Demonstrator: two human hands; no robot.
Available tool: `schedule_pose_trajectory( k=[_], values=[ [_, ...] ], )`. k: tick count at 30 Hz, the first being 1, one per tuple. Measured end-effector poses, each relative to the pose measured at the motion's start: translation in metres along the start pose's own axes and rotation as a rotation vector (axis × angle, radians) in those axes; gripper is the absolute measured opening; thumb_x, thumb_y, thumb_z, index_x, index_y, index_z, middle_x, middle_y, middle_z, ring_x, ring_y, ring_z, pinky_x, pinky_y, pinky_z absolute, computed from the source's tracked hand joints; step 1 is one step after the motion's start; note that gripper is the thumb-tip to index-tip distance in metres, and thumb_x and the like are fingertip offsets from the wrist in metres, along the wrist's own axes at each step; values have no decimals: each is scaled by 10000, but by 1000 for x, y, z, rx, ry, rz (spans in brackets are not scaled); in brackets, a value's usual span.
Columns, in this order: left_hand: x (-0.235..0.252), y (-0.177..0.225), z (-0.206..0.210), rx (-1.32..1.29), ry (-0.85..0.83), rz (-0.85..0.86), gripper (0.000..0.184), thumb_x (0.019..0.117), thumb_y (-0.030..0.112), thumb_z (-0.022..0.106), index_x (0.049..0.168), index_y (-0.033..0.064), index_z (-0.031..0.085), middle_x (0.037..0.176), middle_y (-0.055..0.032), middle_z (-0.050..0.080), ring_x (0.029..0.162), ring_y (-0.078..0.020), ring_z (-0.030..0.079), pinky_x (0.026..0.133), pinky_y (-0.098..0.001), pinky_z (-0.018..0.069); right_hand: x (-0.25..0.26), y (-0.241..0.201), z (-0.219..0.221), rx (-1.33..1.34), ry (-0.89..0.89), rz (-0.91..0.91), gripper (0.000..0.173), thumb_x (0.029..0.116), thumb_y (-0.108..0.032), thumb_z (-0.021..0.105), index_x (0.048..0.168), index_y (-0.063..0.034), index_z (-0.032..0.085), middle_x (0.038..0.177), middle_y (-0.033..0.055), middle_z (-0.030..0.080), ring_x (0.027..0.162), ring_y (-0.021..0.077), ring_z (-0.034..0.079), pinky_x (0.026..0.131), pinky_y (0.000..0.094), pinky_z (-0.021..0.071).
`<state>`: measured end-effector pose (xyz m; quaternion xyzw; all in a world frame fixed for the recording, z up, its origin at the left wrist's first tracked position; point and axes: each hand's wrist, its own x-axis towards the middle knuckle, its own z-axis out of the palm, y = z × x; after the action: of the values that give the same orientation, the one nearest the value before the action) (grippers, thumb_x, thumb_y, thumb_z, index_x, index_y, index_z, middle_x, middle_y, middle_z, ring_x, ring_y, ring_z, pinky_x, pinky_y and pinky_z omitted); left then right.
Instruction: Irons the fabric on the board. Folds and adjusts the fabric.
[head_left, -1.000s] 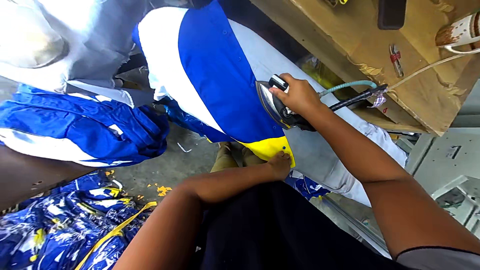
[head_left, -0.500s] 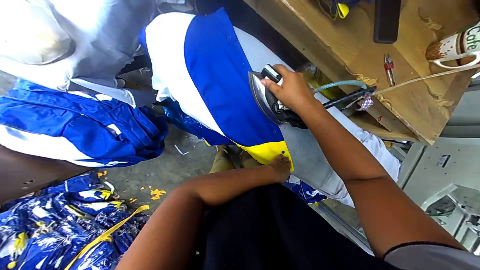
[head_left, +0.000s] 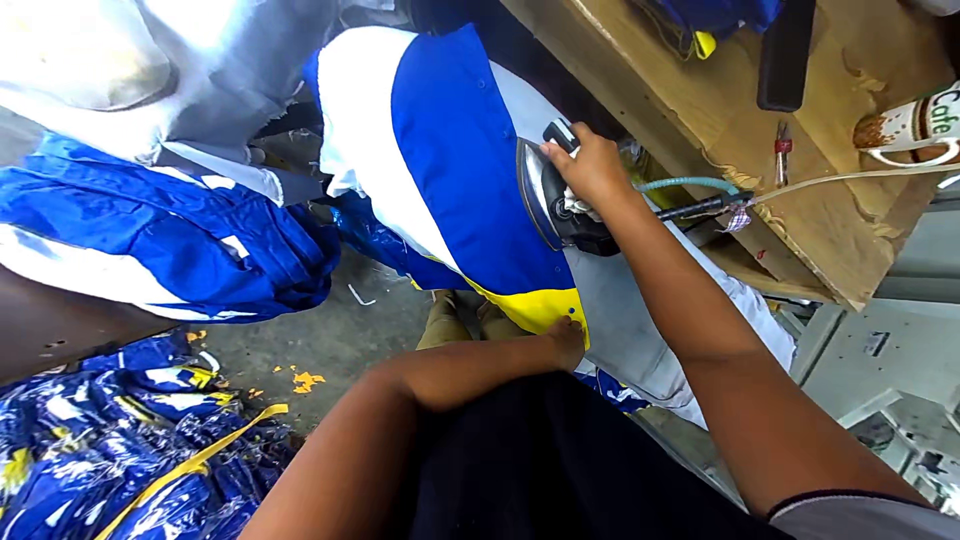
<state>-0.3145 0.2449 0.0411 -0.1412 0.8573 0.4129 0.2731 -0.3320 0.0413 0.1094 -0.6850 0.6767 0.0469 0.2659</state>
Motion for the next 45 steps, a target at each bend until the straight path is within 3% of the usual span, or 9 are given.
schedule_pose_trajectory(
  k=[8, 15, 19, 24, 35, 39, 45],
  values=[
    [-1, -4, 6, -2, 43, 30, 375, 976, 193, 656, 1222, -90, 654, 1486, -235, 489, 1428, -388, 401, 1141, -537, 335, 4, -14, -13, -14, -12, 3, 563, 1054, -489, 545, 1404, -48, 570, 1174, 240, 685, 1104, 399, 669, 938, 600, 503],
    [-1, -5, 5, -20, 23, 30, 370, 986, 191, 648, 1228, -89, 652, 1502, -240, 475, 1440, -394, 387, 1147, -549, 326, 21, -44, 1, -35, -7, -86, 539, 1054, -492, 542, 1404, -83, 571, 1127, 206, 711, 1069, 384, 692, 903, 590, 528],
    [-1, -2, 3, -18, 10, 39, 386, 987, 182, 641, 1258, -92, 641, 1522, -250, 459, 1456, -406, 375, 1162, -546, 325, 35, -49, -4, 0, -24, -33, 554, 1056, -482, 541, 1396, -46, 579, 1209, 221, 684, 1146, 378, 661, 967, 589, 499],
    [1, 6, 1, 27, -25, -11, 368, 1002, 160, 599, 1270, -90, 632, 1505, -246, 471, 1444, -398, 389, 1148, -536, 345, 35, -54, -4, 44, -1, 21, 555, 1058, -493, 532, 1397, -55, 564, 1217, 199, 682, 1159, 347, 661, 965, 563, 510],
    [2, 14, 9, 36, 11, -73, 368, 990, 131, 608, 1279, -97, 624, 1522, -240, 455, 1439, -397, 392, 1136, -537, 358, 32, -17, -18, 52, 87, 131, 600, 1056, -501, 530, 1415, -21, 549, 1271, 237, 658, 1212, 386, 633, 1011, 596, 479],
    [-1, 15, 8, 21, 27, -72, 454, 988, 200, 645, 1320, -104, 586, 1522, -245, 456, 1439, -397, 396, 1139, -536, 353, 8, 9, -19, 28, 29, 125, 615, 1050, -508, 540, 1406, -6, 551, 1248, 261, 656, 1193, 409, 633, 1003, 612, 475],
    [3, 13, 12, 19, 54, -49, 450, 1021, 146, 576, 1385, -113, 523, 1527, -274, 433, 1447, -429, 374, 1140, -571, 338, -59, 45, -12, -12, -3, 51, 573, 1056, -497, 536, 1429, -63, 552, 1129, 266, 693, 1051, 451, 680, 899, 647, 508]
  ],
)
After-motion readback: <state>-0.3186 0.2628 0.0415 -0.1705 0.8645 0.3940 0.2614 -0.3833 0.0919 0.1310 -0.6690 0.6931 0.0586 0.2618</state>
